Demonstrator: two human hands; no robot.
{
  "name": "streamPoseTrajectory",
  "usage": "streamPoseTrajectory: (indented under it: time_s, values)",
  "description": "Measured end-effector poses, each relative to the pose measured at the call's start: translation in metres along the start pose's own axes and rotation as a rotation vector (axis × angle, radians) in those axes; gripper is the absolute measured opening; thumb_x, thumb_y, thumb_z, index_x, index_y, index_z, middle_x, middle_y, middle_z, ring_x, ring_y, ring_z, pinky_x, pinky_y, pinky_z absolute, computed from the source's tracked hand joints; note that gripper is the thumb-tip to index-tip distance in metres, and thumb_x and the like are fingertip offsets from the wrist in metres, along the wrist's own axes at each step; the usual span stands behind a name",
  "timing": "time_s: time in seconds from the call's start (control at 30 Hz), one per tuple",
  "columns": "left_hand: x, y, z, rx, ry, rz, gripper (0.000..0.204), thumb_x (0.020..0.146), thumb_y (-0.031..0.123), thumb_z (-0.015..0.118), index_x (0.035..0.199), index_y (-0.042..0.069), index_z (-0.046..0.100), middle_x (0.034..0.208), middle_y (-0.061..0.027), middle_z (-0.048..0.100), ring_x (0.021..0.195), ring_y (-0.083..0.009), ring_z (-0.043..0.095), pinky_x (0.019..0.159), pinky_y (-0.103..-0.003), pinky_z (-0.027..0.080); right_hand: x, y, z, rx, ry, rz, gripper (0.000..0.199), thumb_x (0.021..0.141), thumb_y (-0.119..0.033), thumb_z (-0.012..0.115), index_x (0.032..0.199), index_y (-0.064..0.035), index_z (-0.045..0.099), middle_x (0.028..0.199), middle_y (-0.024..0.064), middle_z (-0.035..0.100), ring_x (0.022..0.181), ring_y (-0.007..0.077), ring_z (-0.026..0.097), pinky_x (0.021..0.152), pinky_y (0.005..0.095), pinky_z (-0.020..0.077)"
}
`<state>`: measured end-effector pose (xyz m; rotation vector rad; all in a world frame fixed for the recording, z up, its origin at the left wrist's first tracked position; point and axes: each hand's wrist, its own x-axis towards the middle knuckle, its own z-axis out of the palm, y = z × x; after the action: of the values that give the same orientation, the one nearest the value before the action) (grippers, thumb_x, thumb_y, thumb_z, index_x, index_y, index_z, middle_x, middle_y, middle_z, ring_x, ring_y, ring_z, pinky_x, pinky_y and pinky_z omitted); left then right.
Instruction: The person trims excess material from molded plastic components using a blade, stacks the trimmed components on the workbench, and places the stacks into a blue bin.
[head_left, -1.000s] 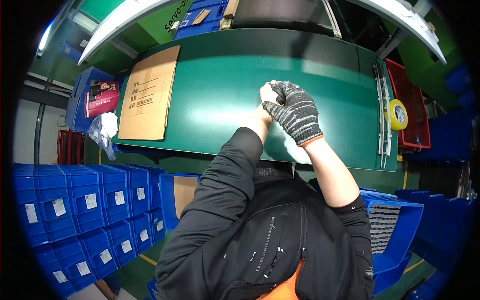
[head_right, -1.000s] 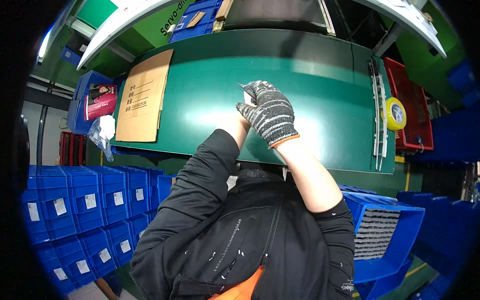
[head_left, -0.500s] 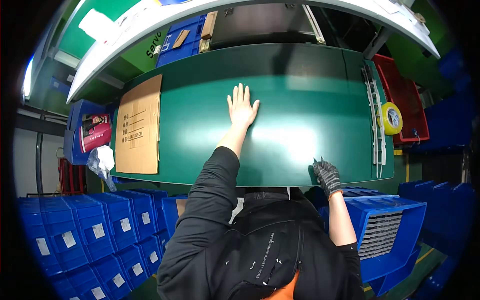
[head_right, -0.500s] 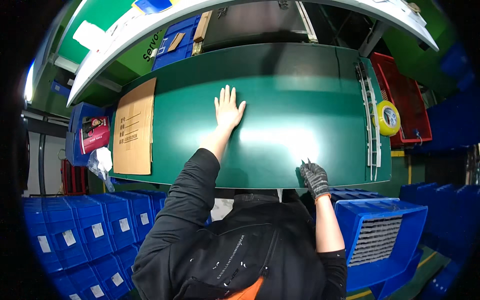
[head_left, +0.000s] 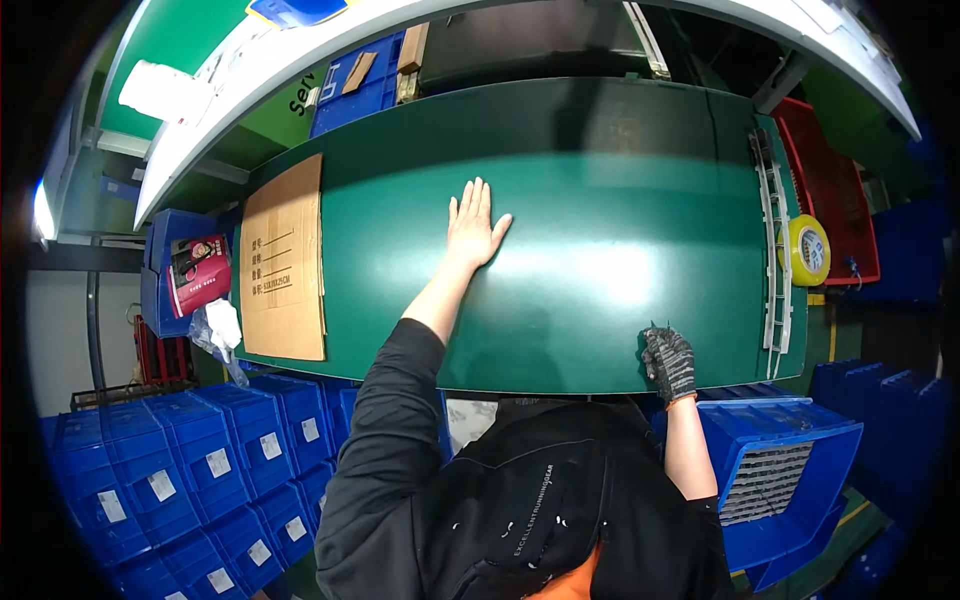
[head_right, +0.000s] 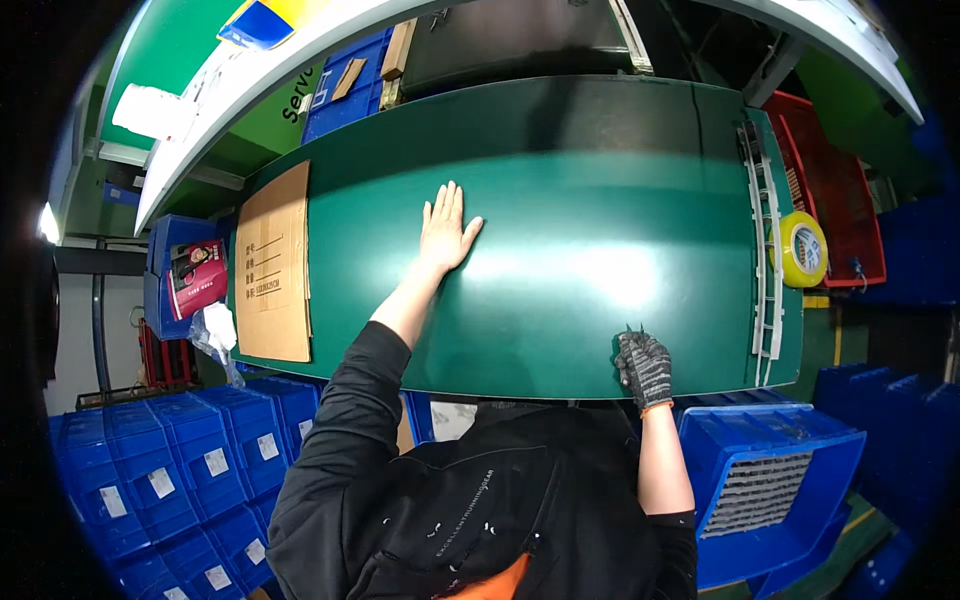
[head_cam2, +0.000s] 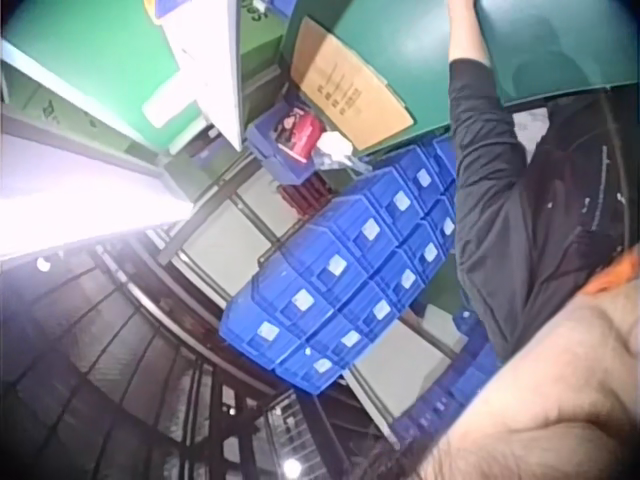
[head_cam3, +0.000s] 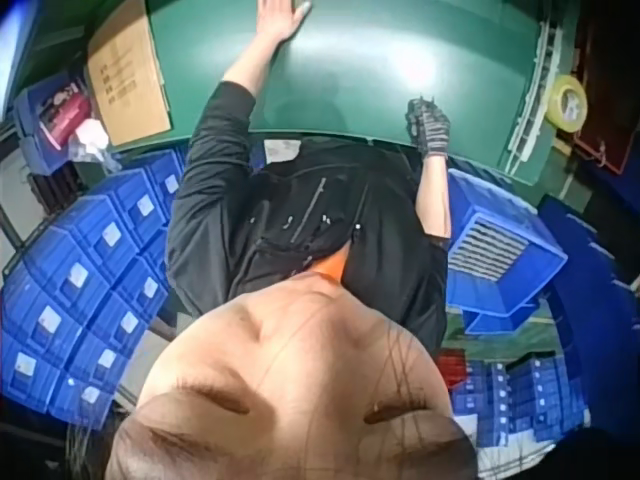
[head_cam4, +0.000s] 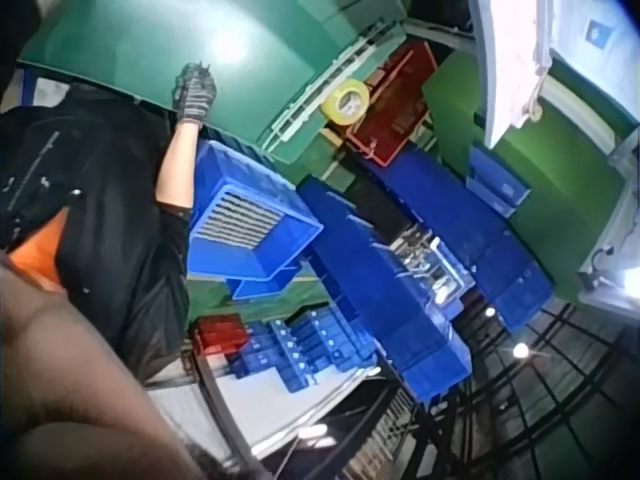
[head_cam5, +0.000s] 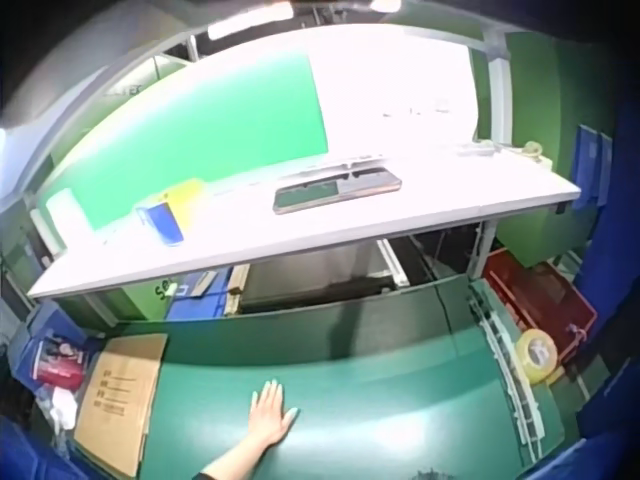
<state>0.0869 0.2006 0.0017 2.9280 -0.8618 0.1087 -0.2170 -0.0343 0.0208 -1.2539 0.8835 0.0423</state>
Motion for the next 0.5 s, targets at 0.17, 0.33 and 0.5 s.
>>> streamPoseTrajectory:
  time_s: [0.17, 0.33, 0.5]
  values:
    - [-0.143, -0.046, -0.016, 0.034, -0.006, -0.177, 0.067, 0.083, 0.040, 0.048, 0.132, -0.001, 0.027, 0.140, -0.0162, 0.024, 0.131, -0.0285, 0.019, 0.104, -0.046, 0.016, 0.014, -0.001, 0.001, 0.059, -0.036, 0.023, 0.014, 0.085, -0.015, 0.056, 0.089, -0.0027, 0.058, 0.058, 0.0046, 0.055, 0.034, 0.0083, 0.041, 0.033, 0.0211, 0.0316]
    - [-0.327, -0.131, -0.020, 0.182, 0.056, -1.032, 0.059, 0.086, 0.036, 0.044, 0.130, -0.001, 0.032, 0.138, -0.0175, 0.026, 0.129, -0.0289, 0.022, 0.099, -0.049, 0.026, 0.016, 0.000, 0.003, 0.015, -0.032, -0.015, 0.015, 0.084, -0.018, 0.056, 0.087, -0.0035, 0.058, 0.057, 0.0041, 0.055, 0.034, 0.0087, 0.041, 0.032, 0.0220, 0.0309]
    - [-0.381, -0.155, -0.047, 0.205, 0.051, -1.285, 0.058, 0.082, 0.035, 0.050, 0.127, 0.000, 0.037, 0.137, -0.0186, 0.029, 0.127, -0.0316, 0.027, 0.099, -0.049, 0.026, 0.015, 0.004, 0.010, -0.038, -0.072, -0.053, 0.017, 0.083, -0.022, 0.058, 0.081, -0.0047, 0.057, 0.055, 0.0025, 0.053, 0.034, 0.0092, 0.041, 0.033, 0.0227, 0.0311]
